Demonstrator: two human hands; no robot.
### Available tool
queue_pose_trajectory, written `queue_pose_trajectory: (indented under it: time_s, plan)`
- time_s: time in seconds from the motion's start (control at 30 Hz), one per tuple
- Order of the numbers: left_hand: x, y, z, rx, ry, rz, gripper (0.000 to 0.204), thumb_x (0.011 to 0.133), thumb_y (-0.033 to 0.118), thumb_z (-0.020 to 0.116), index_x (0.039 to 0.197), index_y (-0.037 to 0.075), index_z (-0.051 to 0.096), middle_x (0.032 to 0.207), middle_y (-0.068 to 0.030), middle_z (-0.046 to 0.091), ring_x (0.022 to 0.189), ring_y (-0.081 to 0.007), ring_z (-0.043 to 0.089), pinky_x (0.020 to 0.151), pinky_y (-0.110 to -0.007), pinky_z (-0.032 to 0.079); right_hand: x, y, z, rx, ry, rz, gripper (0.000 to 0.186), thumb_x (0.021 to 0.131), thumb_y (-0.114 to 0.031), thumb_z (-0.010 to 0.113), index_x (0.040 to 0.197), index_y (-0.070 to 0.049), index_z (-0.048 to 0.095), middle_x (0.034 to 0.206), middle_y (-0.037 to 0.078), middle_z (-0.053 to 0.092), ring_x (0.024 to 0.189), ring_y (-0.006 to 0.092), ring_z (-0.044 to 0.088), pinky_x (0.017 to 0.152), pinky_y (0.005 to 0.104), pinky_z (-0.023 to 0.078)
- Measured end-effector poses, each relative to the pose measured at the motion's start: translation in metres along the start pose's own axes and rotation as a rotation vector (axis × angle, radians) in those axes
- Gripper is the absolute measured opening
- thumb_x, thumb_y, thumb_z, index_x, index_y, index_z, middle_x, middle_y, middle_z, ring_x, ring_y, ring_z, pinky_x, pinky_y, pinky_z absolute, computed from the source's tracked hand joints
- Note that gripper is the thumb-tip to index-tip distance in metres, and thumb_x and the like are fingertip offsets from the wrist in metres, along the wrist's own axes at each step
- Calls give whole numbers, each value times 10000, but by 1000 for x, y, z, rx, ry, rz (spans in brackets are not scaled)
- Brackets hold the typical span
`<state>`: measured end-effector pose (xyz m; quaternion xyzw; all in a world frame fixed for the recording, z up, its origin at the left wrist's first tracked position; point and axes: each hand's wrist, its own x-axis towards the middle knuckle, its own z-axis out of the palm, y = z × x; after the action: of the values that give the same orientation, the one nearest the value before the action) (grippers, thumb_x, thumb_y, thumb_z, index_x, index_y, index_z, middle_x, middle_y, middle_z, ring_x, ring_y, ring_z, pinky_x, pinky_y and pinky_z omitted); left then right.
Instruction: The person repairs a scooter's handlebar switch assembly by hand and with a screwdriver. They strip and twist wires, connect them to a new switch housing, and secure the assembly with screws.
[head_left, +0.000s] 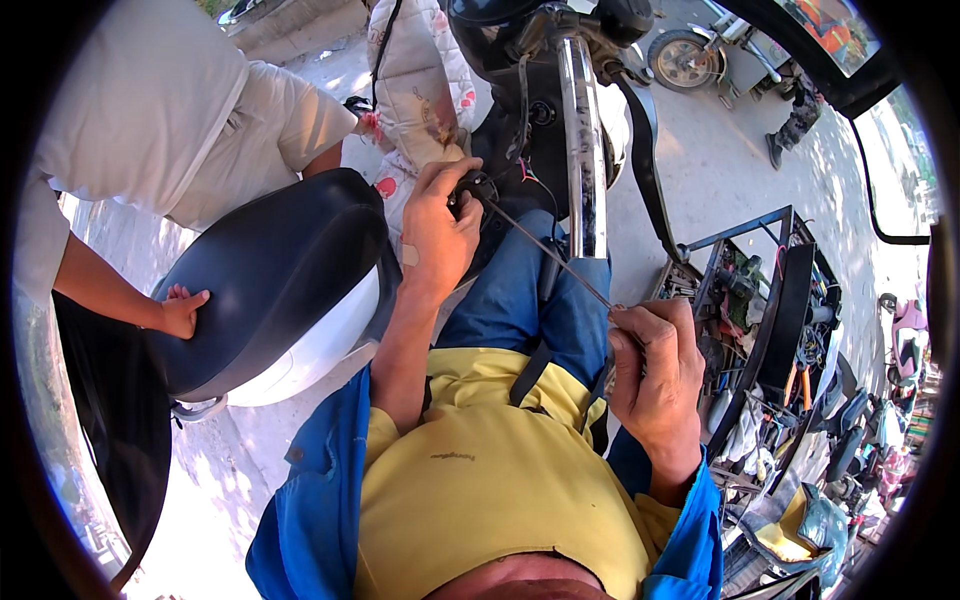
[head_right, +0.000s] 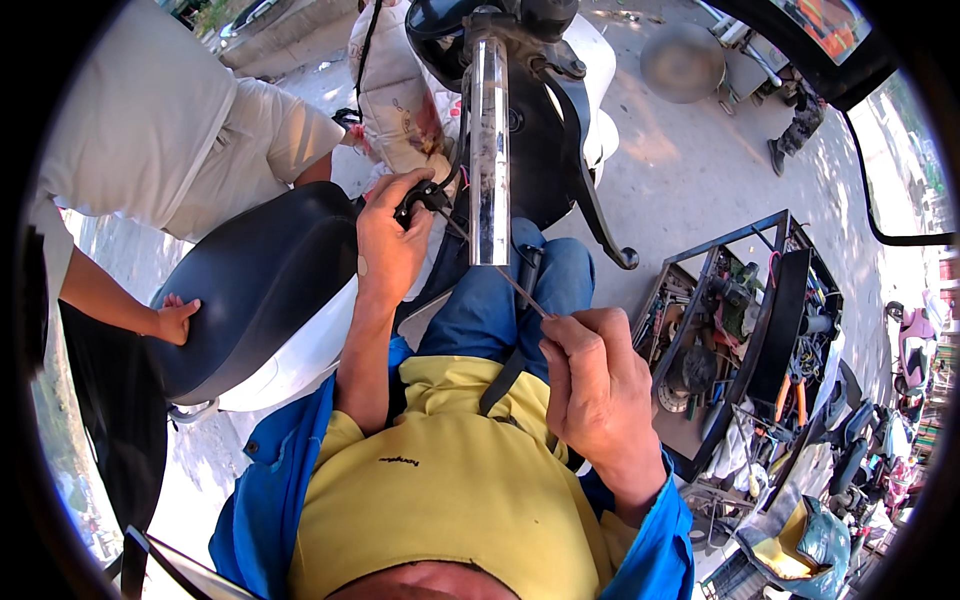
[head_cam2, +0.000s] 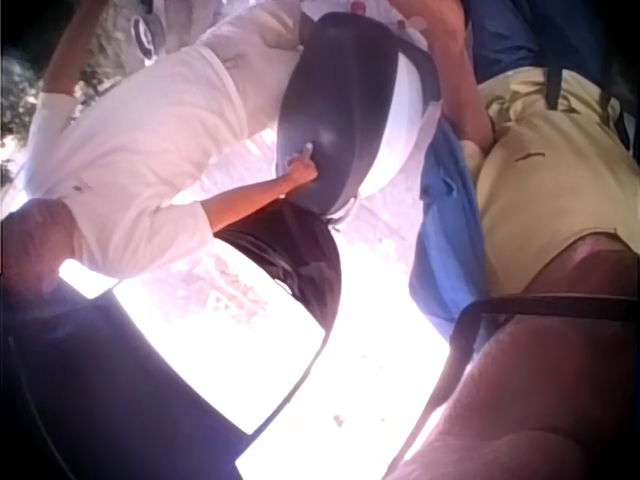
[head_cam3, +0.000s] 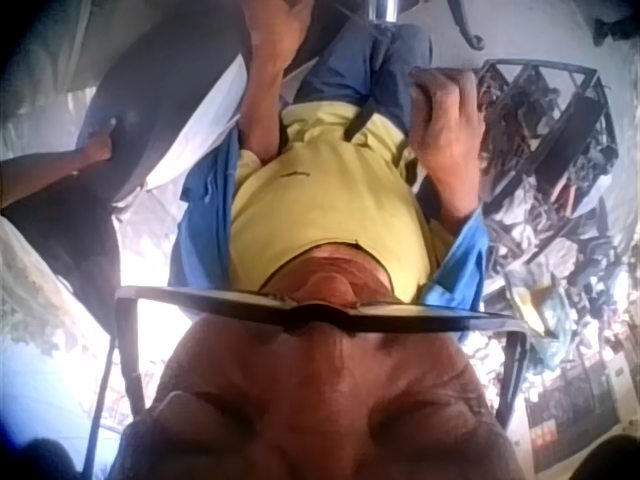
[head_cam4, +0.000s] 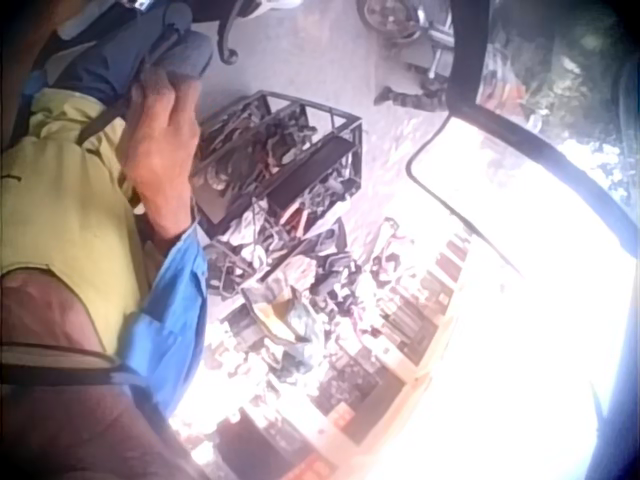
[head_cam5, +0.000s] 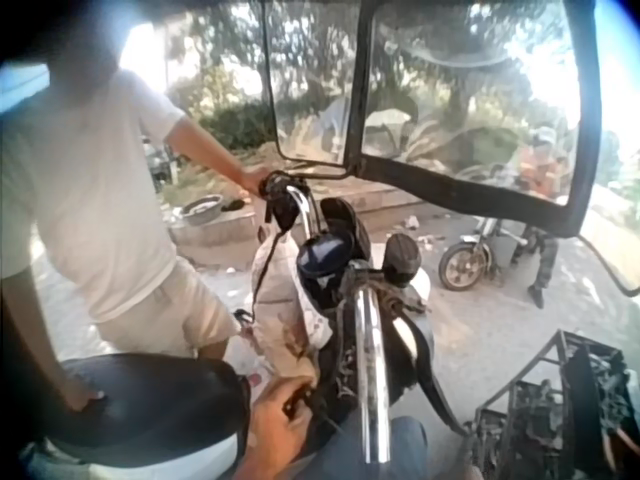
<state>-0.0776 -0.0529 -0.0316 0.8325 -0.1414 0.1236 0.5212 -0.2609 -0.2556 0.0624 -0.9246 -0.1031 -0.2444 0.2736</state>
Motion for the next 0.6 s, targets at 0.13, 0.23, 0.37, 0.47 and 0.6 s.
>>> queue_pose_trajectory:
  time_s: [0.13,0.23,0.37,0.47,0.6]
  plan:
    - [3,-2,0,60,1,64,356,908,-39,658,1249,32,726,1092,-154,684,908,-331,708,822,-384,561,-6,-4,0,271,-16,305,228,972,32,700,1178,29,600,837,126,697,627,235,666,613,313,523]
    - [1,0,1,56,-12,55,362,908,-38,663,1259,31,720,1103,-157,689,911,-334,711,828,-386,563,-5,-8,1,358,51,379,207,972,29,696,1159,28,607,881,132,694,685,220,685,624,313,521]
    - [0,0,0,35,-9,50,373,907,-39,667,1268,38,719,1121,-156,696,914,-338,719,828,-379,569,-1,-3,-7,117,-24,73,249,914,64,732,1130,11,619,936,152,661,772,300,706,630,348,545]
    - [1,5,-1,23,-29,31,377,904,-41,667,1269,41,721,1124,-155,700,908,-336,723,823,-374,572,-8,-2,-1,106,0,84,230,906,72,739,1101,2,641,931,160,682,749,308,689,632,355,550]
    - [-3,6,0,29,-20,72,375,901,-46,660,1260,42,727,1122,-159,702,906,-326,725,826,-373,572,-8,-5,0,253,39,287,233,941,52,711,1153,16,622,926,166,676,756,272,685,624,323,534]
